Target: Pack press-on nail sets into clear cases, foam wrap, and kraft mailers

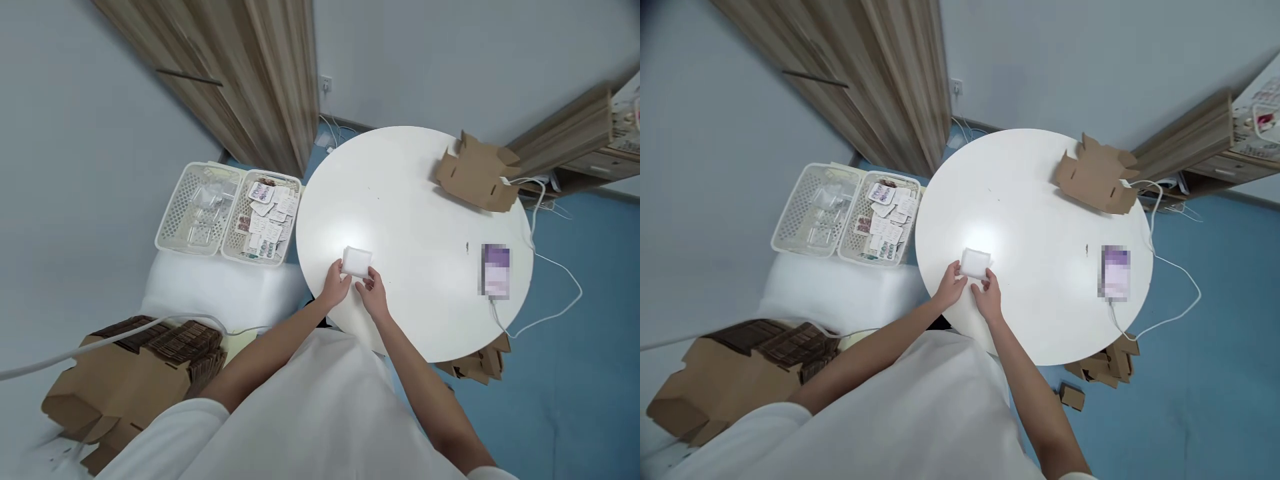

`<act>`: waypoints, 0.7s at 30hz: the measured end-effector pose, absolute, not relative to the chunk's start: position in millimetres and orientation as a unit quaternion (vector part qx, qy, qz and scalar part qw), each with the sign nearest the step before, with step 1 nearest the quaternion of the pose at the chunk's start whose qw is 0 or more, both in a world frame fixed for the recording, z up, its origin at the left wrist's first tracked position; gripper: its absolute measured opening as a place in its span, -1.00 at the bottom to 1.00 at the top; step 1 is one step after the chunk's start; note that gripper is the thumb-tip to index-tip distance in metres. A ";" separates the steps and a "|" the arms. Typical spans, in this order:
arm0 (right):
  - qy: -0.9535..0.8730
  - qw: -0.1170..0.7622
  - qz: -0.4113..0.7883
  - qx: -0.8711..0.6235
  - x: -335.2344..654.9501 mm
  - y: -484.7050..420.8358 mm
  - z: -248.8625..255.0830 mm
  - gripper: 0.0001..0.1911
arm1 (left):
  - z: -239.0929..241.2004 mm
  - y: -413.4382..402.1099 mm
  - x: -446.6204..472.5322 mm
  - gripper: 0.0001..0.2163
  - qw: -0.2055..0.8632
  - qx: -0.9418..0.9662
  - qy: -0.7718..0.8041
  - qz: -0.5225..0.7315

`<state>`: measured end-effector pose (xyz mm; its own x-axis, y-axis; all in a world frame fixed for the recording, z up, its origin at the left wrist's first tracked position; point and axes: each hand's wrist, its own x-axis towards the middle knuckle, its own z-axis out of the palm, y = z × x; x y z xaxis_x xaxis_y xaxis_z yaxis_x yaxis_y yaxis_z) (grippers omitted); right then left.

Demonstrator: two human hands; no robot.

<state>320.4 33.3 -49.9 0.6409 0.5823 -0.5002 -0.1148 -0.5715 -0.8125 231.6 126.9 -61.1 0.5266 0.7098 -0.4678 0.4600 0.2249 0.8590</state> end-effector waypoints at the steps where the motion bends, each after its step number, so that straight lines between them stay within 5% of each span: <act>1: -0.149 0.446 0.401 -0.786 317.1 53.4 -49.6 -0.35 | -61.9 144.4 227.5 -0.52 0.612 0.615 0.485 0.111; 10: -0.148 0.489 0.426 -0.747 302.2 192.9 -51.0 -0.34 | -62.2 261.9 222.0 -0.42 0.557 0.624 0.532 0.130; 21: -0.156 0.496 0.417 -0.746 305.2 216.5 -53.8 -0.31 | -62.7 275.0 224.9 -0.41 0.602 0.625 0.477 0.137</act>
<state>305.2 216.5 -53.8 0.6039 0.6462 -0.4666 -0.1805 -0.4593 -0.8698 224.9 275.0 -62.7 0.5075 0.7618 -0.4027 0.4313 0.1800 0.8841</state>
